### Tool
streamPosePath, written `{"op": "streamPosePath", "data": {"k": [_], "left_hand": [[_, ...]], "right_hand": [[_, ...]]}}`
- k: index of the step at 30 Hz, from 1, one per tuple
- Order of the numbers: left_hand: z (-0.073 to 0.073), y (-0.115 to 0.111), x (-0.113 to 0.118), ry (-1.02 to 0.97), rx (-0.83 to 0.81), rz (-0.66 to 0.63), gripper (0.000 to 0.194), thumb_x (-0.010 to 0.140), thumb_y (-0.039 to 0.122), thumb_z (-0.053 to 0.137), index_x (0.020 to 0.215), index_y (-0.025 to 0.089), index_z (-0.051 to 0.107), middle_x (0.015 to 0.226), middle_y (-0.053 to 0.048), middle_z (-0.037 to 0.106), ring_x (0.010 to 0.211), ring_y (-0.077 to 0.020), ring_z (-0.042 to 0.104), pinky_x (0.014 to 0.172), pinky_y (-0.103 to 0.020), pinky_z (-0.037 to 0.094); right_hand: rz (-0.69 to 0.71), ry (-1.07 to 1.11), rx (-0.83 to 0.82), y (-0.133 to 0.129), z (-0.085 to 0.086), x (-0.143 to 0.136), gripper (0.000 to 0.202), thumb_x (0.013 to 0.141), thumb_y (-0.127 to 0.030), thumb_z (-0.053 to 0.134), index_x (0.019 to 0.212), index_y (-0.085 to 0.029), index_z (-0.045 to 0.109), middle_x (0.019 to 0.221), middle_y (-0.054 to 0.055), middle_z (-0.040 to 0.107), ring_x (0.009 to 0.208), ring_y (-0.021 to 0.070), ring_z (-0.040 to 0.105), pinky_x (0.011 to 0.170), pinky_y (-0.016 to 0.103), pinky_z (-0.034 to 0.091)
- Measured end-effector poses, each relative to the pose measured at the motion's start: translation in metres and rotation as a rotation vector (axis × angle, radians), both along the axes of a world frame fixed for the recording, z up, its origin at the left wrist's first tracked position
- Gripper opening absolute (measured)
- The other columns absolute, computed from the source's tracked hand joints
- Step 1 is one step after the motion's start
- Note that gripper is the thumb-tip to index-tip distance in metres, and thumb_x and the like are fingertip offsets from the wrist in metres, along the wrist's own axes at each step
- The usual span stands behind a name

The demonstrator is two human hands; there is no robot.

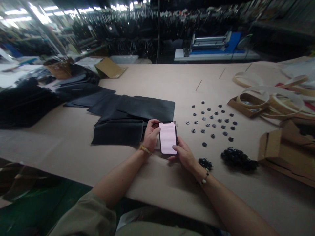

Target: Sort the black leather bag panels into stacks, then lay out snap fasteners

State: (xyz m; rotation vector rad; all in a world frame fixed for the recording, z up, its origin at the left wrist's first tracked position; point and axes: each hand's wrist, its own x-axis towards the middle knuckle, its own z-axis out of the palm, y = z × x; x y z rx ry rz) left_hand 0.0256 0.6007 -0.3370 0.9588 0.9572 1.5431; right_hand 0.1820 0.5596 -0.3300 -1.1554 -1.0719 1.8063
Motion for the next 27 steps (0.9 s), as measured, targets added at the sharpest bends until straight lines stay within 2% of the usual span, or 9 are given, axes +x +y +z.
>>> {"op": "streamPosePath", "data": {"k": [9, 18, 27], "left_hand": [[-0.0007, -0.0039, 0.0028, 0.062, 0.045, -0.046, 0.048, 0.076, 0.019, 0.061, 0.122, 0.018, 0.048, 0.098, -0.005, 0.065, 0.084, -0.0149, 0.061, 0.072, -0.026, 0.046], [0.0025, -0.0010, -0.0005, 0.074, 0.035, 0.015, 0.029, 0.082, 0.026, 0.059, 0.109, 0.017, 0.054, 0.090, -0.004, 0.063, 0.076, -0.0131, 0.058, 0.068, -0.025, 0.045], [0.0030, -0.0013, -0.0014, 0.081, 0.025, 0.022, 0.027, 0.085, 0.032, 0.059, 0.107, 0.017, 0.053, 0.084, -0.002, 0.061, 0.069, -0.0118, 0.055, 0.062, -0.023, 0.042]], "right_hand": [[-0.013, -0.001, -0.002, -0.0008, 0.0019, 0.0001, 0.052, 0.077, -0.026, 0.058, 0.128, -0.023, 0.049, 0.112, 0.007, 0.060, 0.087, 0.0187, 0.063, 0.049, 0.026, 0.060], [0.010, -0.014, 0.022, -0.0010, -0.0025, -0.0001, 0.053, 0.077, -0.026, 0.058, 0.129, -0.025, 0.049, 0.113, 0.007, 0.061, 0.085, 0.0190, 0.063, 0.050, 0.027, 0.059], [0.020, -0.028, 0.038, -0.0009, -0.0003, 0.0000, 0.052, 0.077, -0.026, 0.058, 0.128, -0.024, 0.049, 0.112, 0.007, 0.059, 0.084, 0.0182, 0.061, 0.050, 0.027, 0.059]]}}
